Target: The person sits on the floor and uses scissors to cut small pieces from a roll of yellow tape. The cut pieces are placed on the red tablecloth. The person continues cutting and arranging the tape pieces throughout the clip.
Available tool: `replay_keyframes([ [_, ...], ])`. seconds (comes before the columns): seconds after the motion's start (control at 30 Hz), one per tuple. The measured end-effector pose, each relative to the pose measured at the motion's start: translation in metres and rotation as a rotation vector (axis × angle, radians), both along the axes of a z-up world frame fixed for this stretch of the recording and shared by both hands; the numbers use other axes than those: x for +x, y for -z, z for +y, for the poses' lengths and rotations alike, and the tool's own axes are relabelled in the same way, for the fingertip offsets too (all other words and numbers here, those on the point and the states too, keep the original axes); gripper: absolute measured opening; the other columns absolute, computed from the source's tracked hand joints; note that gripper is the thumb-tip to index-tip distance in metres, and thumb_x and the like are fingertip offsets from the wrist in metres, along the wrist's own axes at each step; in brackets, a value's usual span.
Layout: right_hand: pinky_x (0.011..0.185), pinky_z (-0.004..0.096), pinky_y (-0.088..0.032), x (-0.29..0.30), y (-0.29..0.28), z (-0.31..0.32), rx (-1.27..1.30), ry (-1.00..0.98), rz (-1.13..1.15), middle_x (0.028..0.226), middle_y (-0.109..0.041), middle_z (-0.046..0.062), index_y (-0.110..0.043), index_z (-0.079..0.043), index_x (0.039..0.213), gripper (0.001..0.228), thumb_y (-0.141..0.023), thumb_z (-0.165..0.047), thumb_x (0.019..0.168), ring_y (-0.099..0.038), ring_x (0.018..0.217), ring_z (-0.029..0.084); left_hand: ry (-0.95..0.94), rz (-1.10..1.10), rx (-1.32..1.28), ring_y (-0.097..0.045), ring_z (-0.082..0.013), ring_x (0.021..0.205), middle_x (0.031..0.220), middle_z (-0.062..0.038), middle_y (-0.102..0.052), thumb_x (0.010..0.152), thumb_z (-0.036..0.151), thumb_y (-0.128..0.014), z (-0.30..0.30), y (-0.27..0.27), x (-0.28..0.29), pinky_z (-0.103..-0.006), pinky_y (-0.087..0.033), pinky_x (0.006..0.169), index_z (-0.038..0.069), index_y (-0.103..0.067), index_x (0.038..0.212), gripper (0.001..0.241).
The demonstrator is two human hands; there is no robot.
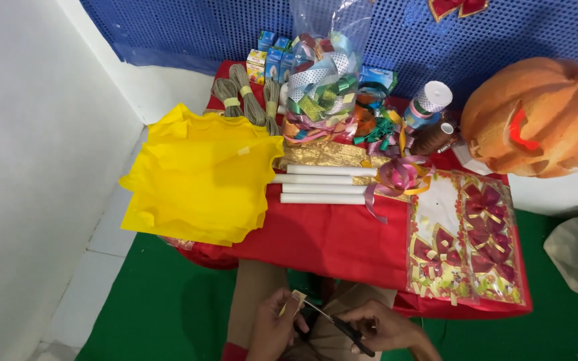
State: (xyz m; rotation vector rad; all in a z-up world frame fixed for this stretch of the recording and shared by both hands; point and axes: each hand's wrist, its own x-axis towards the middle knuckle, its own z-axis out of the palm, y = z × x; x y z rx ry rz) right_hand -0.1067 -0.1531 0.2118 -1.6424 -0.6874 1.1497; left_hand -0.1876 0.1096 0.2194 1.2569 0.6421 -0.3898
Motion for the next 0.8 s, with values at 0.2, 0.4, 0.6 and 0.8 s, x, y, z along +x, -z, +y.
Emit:
replay_keyframes([
  [0.2, 0.050, 0.021, -0.033, 0.005, -0.021, 0.011, 0.041, -0.031, -0.018, 0.073, -0.062, -0.007, -0.078, -0.007, 0.130, 0.053, -0.083, -0.040, 0.089, -0.044, 0.062, 0.001, 0.006, 0.003, 0.019, -0.042, -0.0153, 0.036, 0.059, -0.016, -0.074, 0.103, 0.028, -0.060, -0.001, -0.006, 0.001, -0.0262, -0.034, 0.037, 0.005, -0.065, 0.084, 0.030],
  [0.4, 0.051, 0.021, -0.036, 0.005, -0.024, 0.013, 0.038, -0.042, -0.036, 0.071, -0.062, -0.008, -0.079, -0.009, 0.130, 0.049, -0.082, -0.038, 0.091, -0.045, 0.062, -0.001, 0.013, 0.039, 0.030, -0.044, -0.0161, 0.036, 0.059, -0.016, -0.073, 0.102, 0.030, -0.061, -0.001, -0.014, 0.003, -0.0267, -0.035, 0.038, 0.005, -0.070, 0.088, 0.030],
  [0.6, 0.051, 0.020, -0.037, 0.007, -0.030, 0.015, 0.043, -0.050, -0.041, 0.070, -0.063, -0.007, -0.080, -0.009, 0.126, 0.044, -0.080, -0.038, 0.093, -0.048, 0.063, -0.001, 0.024, 0.029, 0.030, -0.045, -0.0164, 0.036, 0.058, -0.016, -0.073, 0.102, 0.029, -0.060, -0.001, -0.016, 0.003, -0.0267, -0.036, 0.038, 0.004, -0.071, 0.088, 0.030],
  [0.8, 0.051, 0.020, -0.036, 0.009, -0.026, 0.013, 0.000, -0.078, -0.071, 0.066, -0.060, -0.007, -0.078, -0.010, 0.103, 0.029, -0.080, -0.037, 0.095, -0.046, 0.060, -0.001, -0.012, -0.051, -0.001, -0.044, -0.0162, 0.033, 0.056, -0.018, -0.073, 0.101, 0.027, -0.061, -0.004, 0.007, 0.000, -0.0266, -0.033, 0.035, 0.003, -0.070, 0.085, 0.030],
])
